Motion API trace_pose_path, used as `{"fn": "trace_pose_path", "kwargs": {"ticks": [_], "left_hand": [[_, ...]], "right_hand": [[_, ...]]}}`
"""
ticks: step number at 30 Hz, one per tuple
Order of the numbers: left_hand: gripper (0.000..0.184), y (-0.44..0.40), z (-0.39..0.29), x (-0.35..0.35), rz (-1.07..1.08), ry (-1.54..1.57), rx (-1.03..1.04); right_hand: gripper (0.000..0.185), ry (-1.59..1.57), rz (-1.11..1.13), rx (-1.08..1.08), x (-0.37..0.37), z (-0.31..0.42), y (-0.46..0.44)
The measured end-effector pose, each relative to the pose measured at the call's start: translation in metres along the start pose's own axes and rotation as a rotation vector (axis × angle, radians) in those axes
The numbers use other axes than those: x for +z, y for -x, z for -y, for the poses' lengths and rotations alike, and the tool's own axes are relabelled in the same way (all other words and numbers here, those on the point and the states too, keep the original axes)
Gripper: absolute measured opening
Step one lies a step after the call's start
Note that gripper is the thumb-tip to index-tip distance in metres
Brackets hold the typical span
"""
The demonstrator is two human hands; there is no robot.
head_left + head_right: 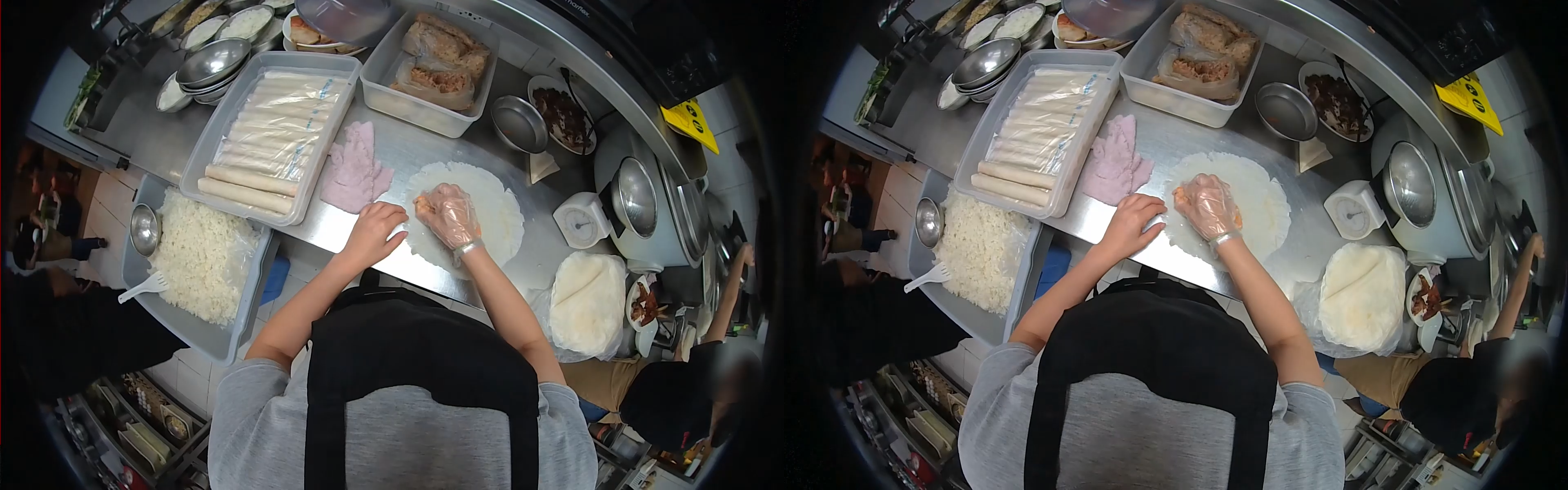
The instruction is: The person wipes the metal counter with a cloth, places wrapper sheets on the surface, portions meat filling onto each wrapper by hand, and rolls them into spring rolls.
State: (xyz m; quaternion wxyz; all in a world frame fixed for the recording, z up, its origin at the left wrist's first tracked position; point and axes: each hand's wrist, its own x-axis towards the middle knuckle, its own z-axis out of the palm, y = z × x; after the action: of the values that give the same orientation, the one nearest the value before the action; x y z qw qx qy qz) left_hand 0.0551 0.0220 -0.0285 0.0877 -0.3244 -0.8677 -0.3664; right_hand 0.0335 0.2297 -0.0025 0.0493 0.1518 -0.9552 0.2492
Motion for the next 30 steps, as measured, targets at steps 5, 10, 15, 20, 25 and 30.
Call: {"fn": "trace_pose_path", "kwargs": {"ticks": [5, 10, 15, 20, 25, 30], "left_hand": [[0.044, -0.018, 0.000, -0.007, 0.059, 0.029, -0.087], [0.096, -0.035, 0.001, 0.006, 0.061, -0.038, -0.095], [0.109, -0.032, 0.007, 0.009, 0.083, -0.011, -0.135], [0.107, -0.034, 0.004, 0.007, 0.076, -0.004, -0.126], [0.110, -0.032, 0.006, 0.008, 0.067, -0.014, -0.118], [0.110, -0.032, 0.005, 0.007, 0.070, -0.010, -0.116]], "right_hand": [[0.025, 0.026, -0.023, -0.015, -0.007, 0.012, 0.000], [0.043, 0.053, 0.122, -0.006, -0.003, 0.011, -0.007], [0.063, 0.030, 0.130, 0.028, -0.036, -0.010, 0.011], [0.050, 0.014, 0.068, -0.021, -0.021, -0.031, 0.030], [0.034, 0.098, -0.005, -0.038, -0.019, -0.011, 0.023], [0.030, 0.137, 0.034, -0.046, -0.010, -0.005, 0.013]]}}
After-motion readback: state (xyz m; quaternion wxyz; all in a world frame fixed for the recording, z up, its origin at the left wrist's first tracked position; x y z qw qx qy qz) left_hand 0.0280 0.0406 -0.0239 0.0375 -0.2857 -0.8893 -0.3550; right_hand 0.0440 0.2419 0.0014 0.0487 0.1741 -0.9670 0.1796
